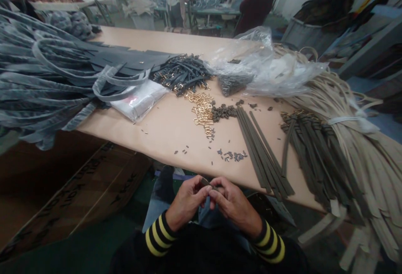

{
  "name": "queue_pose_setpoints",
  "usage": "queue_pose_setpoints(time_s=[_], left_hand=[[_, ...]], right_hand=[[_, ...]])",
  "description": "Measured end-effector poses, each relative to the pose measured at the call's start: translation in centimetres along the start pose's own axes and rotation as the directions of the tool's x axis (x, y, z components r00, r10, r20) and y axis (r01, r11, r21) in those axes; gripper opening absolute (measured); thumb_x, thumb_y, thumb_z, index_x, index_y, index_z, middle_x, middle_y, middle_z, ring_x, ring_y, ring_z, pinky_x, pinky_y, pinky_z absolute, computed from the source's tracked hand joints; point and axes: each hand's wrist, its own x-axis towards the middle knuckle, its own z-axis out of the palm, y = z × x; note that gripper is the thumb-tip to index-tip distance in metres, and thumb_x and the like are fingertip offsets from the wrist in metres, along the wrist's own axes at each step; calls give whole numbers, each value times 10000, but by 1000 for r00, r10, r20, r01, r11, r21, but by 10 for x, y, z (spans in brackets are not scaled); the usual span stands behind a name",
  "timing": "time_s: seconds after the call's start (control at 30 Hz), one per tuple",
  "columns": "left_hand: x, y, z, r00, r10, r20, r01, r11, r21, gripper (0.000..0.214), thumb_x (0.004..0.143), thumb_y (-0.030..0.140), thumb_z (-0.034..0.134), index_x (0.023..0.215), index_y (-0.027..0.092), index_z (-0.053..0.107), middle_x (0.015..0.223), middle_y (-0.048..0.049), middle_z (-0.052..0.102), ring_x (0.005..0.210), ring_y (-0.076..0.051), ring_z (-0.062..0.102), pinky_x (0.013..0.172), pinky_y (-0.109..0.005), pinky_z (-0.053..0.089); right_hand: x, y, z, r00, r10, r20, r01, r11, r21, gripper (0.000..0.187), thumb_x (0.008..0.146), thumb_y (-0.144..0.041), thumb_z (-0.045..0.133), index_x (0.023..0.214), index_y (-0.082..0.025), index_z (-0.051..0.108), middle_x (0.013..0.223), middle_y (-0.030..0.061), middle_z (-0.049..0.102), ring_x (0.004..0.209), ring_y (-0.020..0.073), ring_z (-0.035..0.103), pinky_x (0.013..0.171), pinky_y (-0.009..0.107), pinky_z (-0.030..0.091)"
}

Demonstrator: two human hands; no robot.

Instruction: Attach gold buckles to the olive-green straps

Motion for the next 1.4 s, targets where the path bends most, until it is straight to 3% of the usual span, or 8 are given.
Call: queue_pose_setpoints(time_s=[0.17,0.33,0.5,0.63,0.73,0.87,1.23,1.4], left_hand=[[4,2,0,992,20,-121,-15,999,48,247,741,358,472,620,142,466,526,40,478,457,-75,444,469,-200,379],[28,17,-11,994,112,-8,-103,937,334,229,790,311,415,697,137,530,557,15,521,519,-100,490,513,-212,399],[89,36,-33,869,496,9,-329,563,758,189,801,179,398,896,137,555,876,-74,591,822,-154,541,756,-278,423],[132,47,-39,862,464,204,-320,188,929,182,809,179,389,857,140,561,897,-82,569,851,-170,516,775,-293,422],[144,48,-36,875,418,243,-311,100,945,175,806,177,393,756,144,557,832,-76,559,819,-184,497,753,-315,421],[144,46,-31,882,409,236,-304,110,946,178,797,117,369,738,132,537,801,-88,538,826,-204,471,742,-337,408],[161,65,-53,911,396,-112,-202,667,717,93,716,100,442,665,129,515,601,-17,526,623,-135,527,657,-303,434],[116,70,-55,965,217,-144,-131,881,454,85,717,150,481,689,83,527,607,-34,591,531,-83,553,552,-232,467]], right_hand=[[2,-6,-7,1000,28,-7,-28,997,-79,152,802,-303,406,735,-167,423,613,-10,552,371,48,384,375,174,301],[8,-8,-28,995,-48,-92,32,985,-170,171,795,-269,411,698,-156,497,555,-34,451,438,66,372,409,180,291],[18,1,-44,980,-45,-191,28,995,-92,187,807,-308,401,719,-159,473,552,-33,459,416,62,352,392,182,266],[22,2,-44,979,-41,-199,29,998,-63,173,802,-312,408,733,-162,456,583,-23,500,409,57,351,394,186,270],[22,0,-44,979,-28,-200,18,999,-51,159,798,-306,408,738,-165,448,590,-23,509,409,57,355,400,190,276],[21,-2,-45,982,-12,-187,7,1000,-25,162,792,-306,414,721,-164,452,541,-42,460,401,56,337,395,190,263],[22,0,-45,978,-34,-205,30,999,-24,144,780,-310,429,739,-172,435,602,-11,537,400,57,365,377,186,284],[21,0,-46,985,-21,-169,18,1000,-22,168,782,-326,426,724,-168,432,594,-14,523,390,52,348,373,181,267]])
